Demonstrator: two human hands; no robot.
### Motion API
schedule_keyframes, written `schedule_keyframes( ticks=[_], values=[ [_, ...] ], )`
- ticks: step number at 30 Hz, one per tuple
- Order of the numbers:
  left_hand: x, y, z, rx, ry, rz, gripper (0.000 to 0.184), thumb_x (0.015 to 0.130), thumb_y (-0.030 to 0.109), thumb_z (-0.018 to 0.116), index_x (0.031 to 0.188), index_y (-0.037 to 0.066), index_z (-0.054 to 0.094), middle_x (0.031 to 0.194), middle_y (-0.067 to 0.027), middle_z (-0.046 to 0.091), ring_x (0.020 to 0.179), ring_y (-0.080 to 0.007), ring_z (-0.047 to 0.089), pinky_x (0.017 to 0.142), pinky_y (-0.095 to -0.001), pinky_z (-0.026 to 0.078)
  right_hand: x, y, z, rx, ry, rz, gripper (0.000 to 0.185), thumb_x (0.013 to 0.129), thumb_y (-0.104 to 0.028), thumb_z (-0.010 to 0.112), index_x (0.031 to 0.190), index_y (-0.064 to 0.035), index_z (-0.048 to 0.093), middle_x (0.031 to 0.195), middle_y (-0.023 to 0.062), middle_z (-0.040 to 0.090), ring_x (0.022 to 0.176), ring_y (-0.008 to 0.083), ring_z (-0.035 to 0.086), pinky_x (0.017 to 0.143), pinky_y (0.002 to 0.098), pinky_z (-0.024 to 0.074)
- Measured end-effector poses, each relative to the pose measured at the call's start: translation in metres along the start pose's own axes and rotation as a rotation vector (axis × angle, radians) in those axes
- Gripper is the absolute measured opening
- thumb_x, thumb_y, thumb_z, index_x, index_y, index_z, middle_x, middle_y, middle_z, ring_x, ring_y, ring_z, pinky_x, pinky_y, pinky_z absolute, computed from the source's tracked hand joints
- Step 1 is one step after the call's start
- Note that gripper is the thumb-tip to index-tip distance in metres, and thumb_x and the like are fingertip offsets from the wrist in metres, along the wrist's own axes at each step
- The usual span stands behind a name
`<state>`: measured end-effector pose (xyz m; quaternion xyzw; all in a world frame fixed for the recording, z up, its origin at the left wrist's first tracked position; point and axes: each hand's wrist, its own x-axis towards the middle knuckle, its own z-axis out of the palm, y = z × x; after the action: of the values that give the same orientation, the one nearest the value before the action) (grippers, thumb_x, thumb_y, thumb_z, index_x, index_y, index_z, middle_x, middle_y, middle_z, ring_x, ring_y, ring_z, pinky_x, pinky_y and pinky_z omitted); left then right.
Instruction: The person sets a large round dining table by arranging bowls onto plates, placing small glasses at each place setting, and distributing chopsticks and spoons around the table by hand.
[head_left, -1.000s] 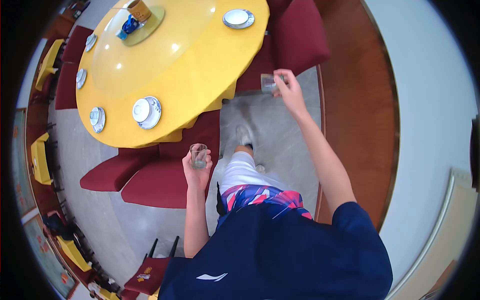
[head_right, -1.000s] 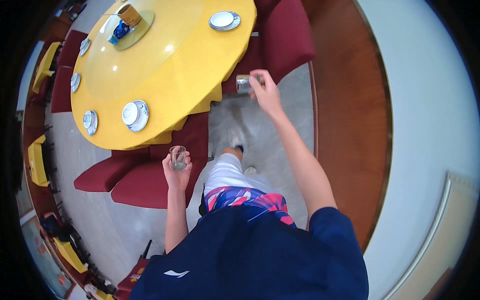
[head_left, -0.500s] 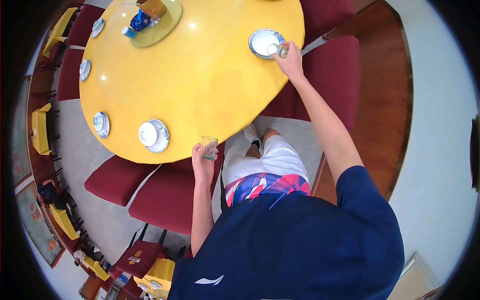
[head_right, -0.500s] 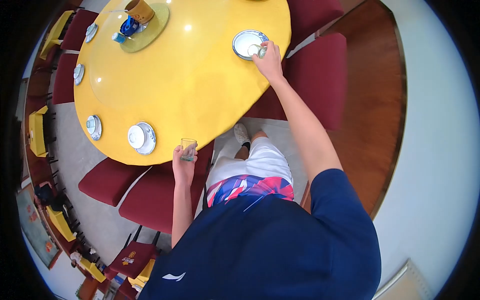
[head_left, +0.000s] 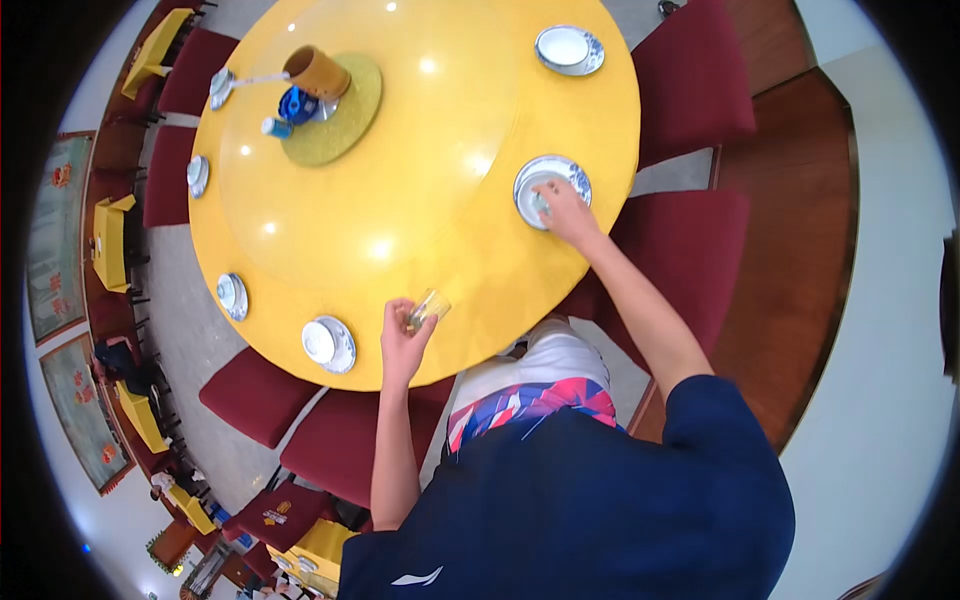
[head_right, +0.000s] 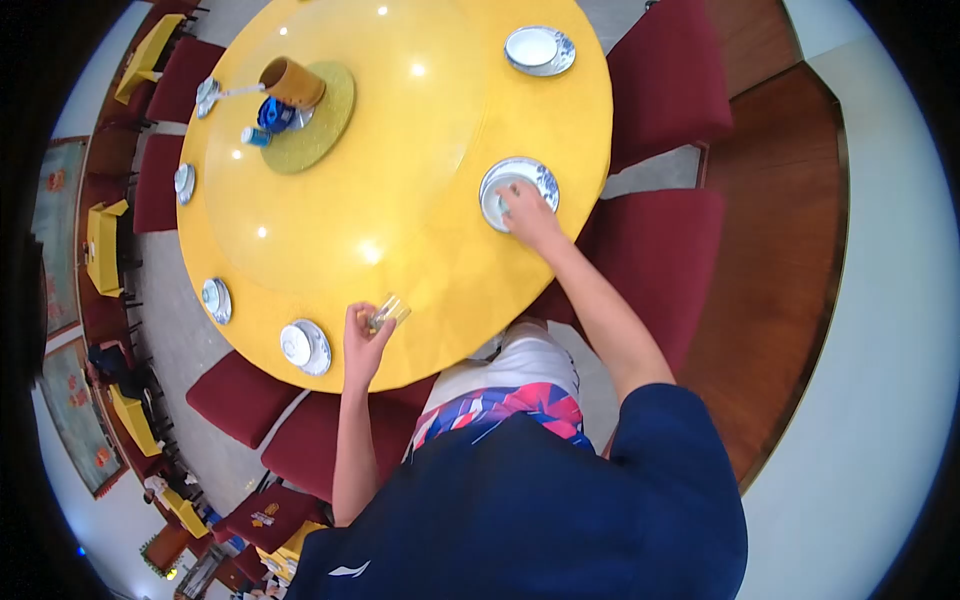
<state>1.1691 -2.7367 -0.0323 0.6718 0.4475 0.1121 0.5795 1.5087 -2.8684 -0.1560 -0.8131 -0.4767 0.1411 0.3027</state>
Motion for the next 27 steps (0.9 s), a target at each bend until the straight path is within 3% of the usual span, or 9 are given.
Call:
schedule_keyframes(
  ticks=[2, 5, 6, 7, 10, 14, 22, 27],
  values=[
    [0.050, 0.037, 0.022, 0.224, -0.043, 0.083, 0.040, 0.080, 0.012, 0.077, 0.112, 0.003, 0.057, 0.109, -0.0077, 0.059, 0.086, -0.0176, 0.060, 0.071, -0.0280, 0.054, 0.001, -0.005, -0.010, -0.001, 0.005, -0.001, 0.047, 0.074, -0.006, 0.070, 0.120, -0.0106, 0.057, 0.112, 0.0179, 0.054, 0.110, 0.0355, 0.054, 0.093, 0.0421, 0.0467],
    [0.137, 0.093, 0.077, 0.408, -0.053, 0.415, 0.040, 0.077, 0.015, 0.077, 0.114, 0.010, 0.063, 0.105, -0.0092, 0.060, 0.095, -0.0236, 0.058, 0.072, -0.0325, 0.056, -0.003, -0.009, -0.026, -0.011, 0.025, -0.015, 0.054, 0.075, -0.006, 0.069, 0.126, -0.0118, 0.053, 0.117, 0.0174, 0.054, 0.112, 0.0350, 0.053, 0.093, 0.0426, 0.0462],
    [0.170, 0.106, 0.103, 0.381, -0.043, 0.451, 0.040, 0.077, 0.016, 0.077, 0.114, 0.010, 0.064, 0.103, -0.0102, 0.061, 0.093, -0.0247, 0.058, 0.073, -0.0337, 0.056, -0.006, -0.009, -0.031, -0.024, 0.049, -0.037, 0.058, 0.075, -0.006, 0.070, 0.130, -0.0120, 0.051, 0.120, 0.0175, 0.053, 0.113, 0.0349, 0.053, 0.093, 0.0430, 0.0458],
    [0.203, 0.123, 0.127, 0.429, -0.061, 0.454, 0.043, 0.077, 0.018, 0.079, 0.115, 0.009, 0.062, 0.111, -0.0074, 0.064, 0.100, -0.0220, 0.061, 0.086, -0.0349, 0.051, -0.010, -0.010, -0.036, -0.021, 0.049, -0.024, 0.058, 0.075, -0.006, 0.070, 0.130, -0.0120, 0.051, 0.120, 0.0175, 0.053, 0.113, 0.0349, 0.053, 0.093, 0.0430, 0.0458],
    [0.311, 0.147, 0.206, 0.538, -0.010, 0.669, 0.053, 0.072, 0.022, 0.082, 0.117, 0.008, 0.059, 0.111, -0.0127, 0.065, 0.100, -0.0280, 0.063, 0.087, -0.0376, 0.051, -0.022, -0.012, -0.057, -0.002, 0.050, -0.012, 0.064, 0.077, -0.010, 0.070, 0.136, -0.0107, 0.045, 0.125, 0.0187, 0.051, 0.115, 0.0356, 0.051, 0.094, 0.0437, 0.0449],
    [0.431, 0.165, 0.290, 0.625, -0.005, 0.719, 0.055, 0.070, 0.023, 0.082, 0.115, 0.002, 0.058, 0.110, -0.0168, 0.065, 0.101, -0.0301, 0.063, 0.088, -0.0394, 0.051, -0.054, -0.019, -0.091, 0.103, 0.067, 0.091, 0.058, 0.079, -0.013, 0.068, 0.134, -0.0074, 0.048, 0.124, 0.0198, 0.050, 0.115, 0.0366, 0.050, 0.097, 0.0437, 0.0432],
    [0.507, 0.158, 0.344, 0.685, -0.086, 0.648, 0.054, 0.068, 0.017, 0.080, 0.115, 0.003, 0.056, 0.108, -0.0199, 0.061, 0.104, -0.0345, 0.059, 0.091, -0.0420, 0.050, -0.116, -0.006, -0.124, 0.274, 0.156, 0.381, 0.049, 0.080, -0.010, 0.067, 0.126, -0.0020, 0.052, 0.124, 0.0191, 0.051, 0.115, 0.0360, 0.051, 0.099, 0.0423, 0.0430],
    [0.508, 0.165, 0.344, 0.792, -0.205, 0.725, 0.056, 0.071, 0.024, 0.079, 0.119, 0.010, 0.055, 0.114, -0.0151, 0.060, 0.106, -0.0320, 0.059, 0.091, -0.0414, 0.050, -0.127, 0.004, -0.134, 0.289, 0.152, 0.415, 0.049, 0.080, -0.009, 0.066, 0.126, -0.0015, 0.052, 0.124, 0.0191, 0.051, 0.113, 0.0367, 0.051, 0.097, 0.0429, 0.0438]
  ],
)
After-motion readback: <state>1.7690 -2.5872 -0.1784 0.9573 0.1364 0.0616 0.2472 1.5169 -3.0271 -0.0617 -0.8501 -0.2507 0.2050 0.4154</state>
